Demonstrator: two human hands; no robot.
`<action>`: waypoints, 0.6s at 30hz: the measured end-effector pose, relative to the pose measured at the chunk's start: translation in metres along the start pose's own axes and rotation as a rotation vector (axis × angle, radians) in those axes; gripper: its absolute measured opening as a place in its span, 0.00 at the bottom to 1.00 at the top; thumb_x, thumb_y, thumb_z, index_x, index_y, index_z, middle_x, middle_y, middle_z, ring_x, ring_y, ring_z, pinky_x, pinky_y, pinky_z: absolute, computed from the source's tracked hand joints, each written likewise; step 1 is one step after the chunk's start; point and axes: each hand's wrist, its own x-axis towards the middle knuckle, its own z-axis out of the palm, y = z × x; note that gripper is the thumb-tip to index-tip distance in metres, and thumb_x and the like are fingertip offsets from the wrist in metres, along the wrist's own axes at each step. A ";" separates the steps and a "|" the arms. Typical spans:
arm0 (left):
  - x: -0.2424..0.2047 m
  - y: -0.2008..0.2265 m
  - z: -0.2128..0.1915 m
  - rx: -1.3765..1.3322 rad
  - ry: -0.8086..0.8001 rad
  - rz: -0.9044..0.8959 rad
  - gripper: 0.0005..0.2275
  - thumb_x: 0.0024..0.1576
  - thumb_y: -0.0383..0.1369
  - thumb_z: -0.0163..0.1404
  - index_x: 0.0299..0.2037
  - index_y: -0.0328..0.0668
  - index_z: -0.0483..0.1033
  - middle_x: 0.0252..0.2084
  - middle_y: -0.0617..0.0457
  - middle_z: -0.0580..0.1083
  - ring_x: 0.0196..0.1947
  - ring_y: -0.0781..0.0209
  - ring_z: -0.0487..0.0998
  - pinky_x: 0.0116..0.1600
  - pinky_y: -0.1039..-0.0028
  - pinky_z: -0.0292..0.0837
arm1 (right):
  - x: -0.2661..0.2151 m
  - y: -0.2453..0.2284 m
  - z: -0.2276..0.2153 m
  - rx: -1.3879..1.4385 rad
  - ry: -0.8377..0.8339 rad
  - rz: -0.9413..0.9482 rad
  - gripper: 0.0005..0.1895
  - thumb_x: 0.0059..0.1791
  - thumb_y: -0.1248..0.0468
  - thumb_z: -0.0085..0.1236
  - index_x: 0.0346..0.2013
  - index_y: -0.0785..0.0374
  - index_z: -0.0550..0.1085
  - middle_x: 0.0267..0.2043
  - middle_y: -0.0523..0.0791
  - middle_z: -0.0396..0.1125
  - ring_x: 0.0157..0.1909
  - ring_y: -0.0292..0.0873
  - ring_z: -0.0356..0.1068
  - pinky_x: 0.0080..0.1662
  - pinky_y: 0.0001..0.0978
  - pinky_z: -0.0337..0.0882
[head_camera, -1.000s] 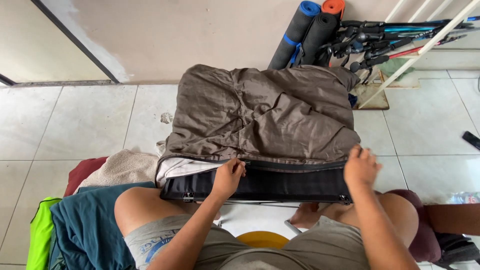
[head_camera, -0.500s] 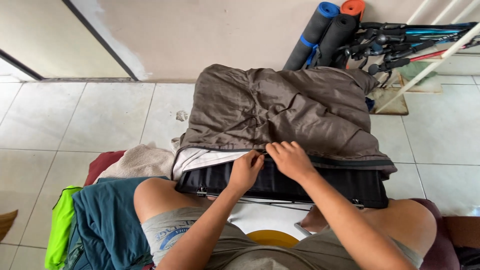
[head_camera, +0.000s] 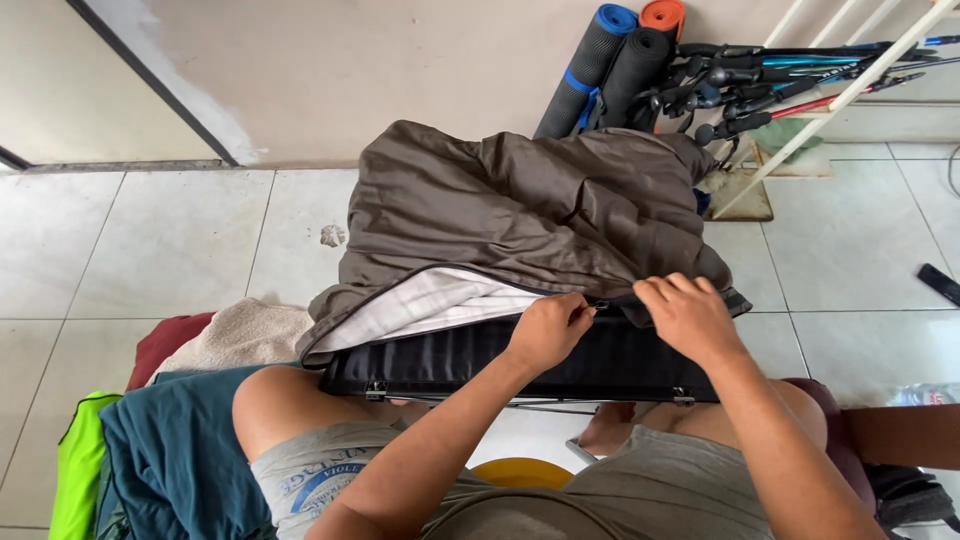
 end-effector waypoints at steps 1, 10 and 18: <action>0.000 -0.003 0.005 0.008 -0.006 0.002 0.09 0.63 0.34 0.51 0.35 0.37 0.78 0.23 0.45 0.76 0.26 0.49 0.80 0.32 0.68 0.76 | -0.010 0.008 0.003 -0.035 -0.026 0.047 0.10 0.55 0.60 0.46 0.49 0.46 0.71 0.44 0.37 0.72 0.50 0.41 0.72 0.45 0.36 0.69; -0.044 -0.013 -0.034 -0.059 -0.001 -0.112 0.11 0.62 0.30 0.51 0.26 0.41 0.68 0.21 0.55 0.70 0.21 0.61 0.66 0.29 0.68 0.62 | -0.069 0.082 0.021 -0.153 -0.347 0.338 0.10 0.53 0.61 0.50 0.49 0.47 0.70 0.45 0.33 0.74 0.52 0.42 0.73 0.44 0.42 0.74; -0.086 -0.043 -0.082 0.044 0.003 -0.177 0.11 0.61 0.32 0.52 0.27 0.41 0.68 0.24 0.51 0.73 0.24 0.53 0.73 0.33 0.63 0.63 | -0.105 0.115 0.055 -0.058 -0.565 0.564 0.11 0.59 0.59 0.43 0.56 0.48 0.67 0.54 0.33 0.74 0.58 0.43 0.69 0.45 0.46 0.75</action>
